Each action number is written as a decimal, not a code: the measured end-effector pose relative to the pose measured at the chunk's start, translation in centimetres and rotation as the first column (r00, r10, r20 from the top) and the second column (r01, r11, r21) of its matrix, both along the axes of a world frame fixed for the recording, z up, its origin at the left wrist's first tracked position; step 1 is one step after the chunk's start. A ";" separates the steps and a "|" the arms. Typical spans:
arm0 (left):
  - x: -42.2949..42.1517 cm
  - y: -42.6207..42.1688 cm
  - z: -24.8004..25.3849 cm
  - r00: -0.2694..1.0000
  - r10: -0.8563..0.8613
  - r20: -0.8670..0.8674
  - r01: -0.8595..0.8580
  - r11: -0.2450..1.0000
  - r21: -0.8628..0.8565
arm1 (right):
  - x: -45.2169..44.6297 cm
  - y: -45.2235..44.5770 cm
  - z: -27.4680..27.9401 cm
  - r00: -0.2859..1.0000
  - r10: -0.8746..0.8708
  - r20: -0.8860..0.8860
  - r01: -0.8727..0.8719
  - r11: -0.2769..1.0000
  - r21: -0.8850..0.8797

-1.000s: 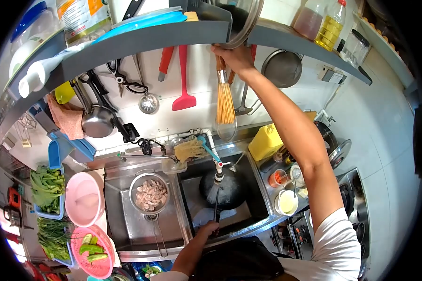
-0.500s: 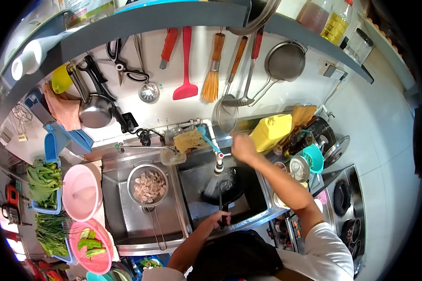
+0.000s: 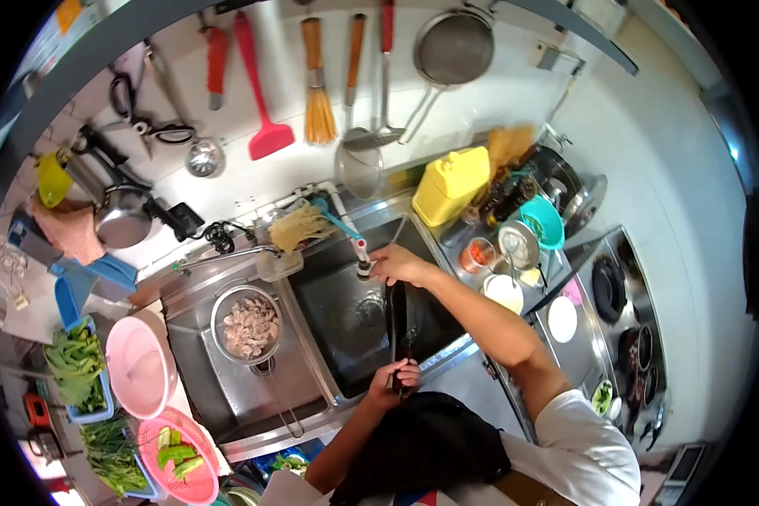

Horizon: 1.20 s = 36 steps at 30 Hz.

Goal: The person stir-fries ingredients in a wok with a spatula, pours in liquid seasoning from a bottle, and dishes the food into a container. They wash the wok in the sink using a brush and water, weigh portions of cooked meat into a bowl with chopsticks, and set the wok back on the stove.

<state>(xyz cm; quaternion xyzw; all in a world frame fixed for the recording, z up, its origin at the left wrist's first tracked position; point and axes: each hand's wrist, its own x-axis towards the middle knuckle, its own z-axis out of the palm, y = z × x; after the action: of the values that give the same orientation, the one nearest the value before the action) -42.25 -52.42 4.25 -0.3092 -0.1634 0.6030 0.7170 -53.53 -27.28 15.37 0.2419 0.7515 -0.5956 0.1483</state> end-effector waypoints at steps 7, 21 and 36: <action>0.4 -0.8 5.8 0.994 -0.072 -0.088 0.073 0.997 0.010 | 13.9 4.9 5.7 0.903 -0.366 -0.224 0.342 0.929 -0.138; 11.7 -3.8 20.2 0.238 -0.561 -0.792 0.127 0.827 -0.548 | 45.5 10.6 0.5 0.569 -0.793 -0.219 0.745 0.610 -0.269; 24.8 12.6 23.7 -0.436 -0.440 -0.785 0.160 0.820 -0.549 | 67.9 9.1 -3.9 0.329 -0.916 -0.228 0.910 0.372 -0.181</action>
<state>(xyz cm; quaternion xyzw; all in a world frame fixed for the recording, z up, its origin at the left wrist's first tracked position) -17.45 -39.77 27.94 0.2091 0.6278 0.3710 0.6516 14.40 -18.21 11.51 0.5293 0.4928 -0.6118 -0.3206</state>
